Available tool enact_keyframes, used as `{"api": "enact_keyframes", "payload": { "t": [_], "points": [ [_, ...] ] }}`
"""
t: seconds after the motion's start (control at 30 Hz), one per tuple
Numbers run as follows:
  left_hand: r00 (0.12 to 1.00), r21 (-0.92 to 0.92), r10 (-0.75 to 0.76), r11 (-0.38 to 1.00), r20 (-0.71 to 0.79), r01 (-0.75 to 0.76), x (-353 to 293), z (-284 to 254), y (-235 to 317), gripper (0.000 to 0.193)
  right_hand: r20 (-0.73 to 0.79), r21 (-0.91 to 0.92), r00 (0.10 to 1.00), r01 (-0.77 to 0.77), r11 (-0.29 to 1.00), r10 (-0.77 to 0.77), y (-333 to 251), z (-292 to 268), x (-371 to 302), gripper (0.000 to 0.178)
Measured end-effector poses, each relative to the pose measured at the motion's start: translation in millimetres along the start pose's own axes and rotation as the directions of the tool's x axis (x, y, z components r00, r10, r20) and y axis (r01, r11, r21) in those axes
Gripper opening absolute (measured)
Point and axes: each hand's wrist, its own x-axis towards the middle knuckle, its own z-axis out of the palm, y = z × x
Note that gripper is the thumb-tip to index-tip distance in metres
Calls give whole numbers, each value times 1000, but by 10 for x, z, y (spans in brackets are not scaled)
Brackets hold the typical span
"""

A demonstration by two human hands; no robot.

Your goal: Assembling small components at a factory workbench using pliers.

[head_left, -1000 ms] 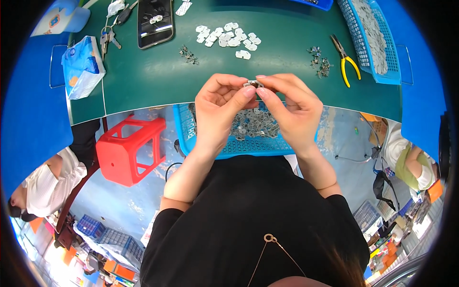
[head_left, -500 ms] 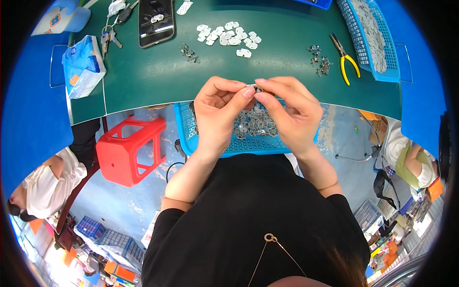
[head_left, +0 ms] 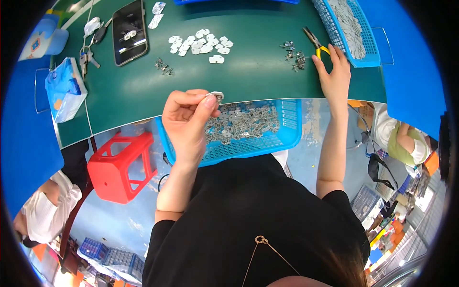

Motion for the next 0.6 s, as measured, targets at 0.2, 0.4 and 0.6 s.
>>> {"api": "enact_keyframes", "payload": {
  "t": [0.2, 0.4, 0.6],
  "points": [
    [999, -11, 24, 1000, 32, -24, 6, 18, 25, 15, 93, -167, 992, 105, 980, -90, 166, 53, -1, 38],
    [995, 18, 90, 996, 43, -91, -46, -78, 75, 17, 110, 95, 993, -61, 994, 50, 39, -172, -53, 25],
    [940, 228, 299, 915, 167, -332, -92, -70, 86, 21, -17, 508, 944, 292, 811, -329, -838, -1034, 2, 32]
  ]
}}
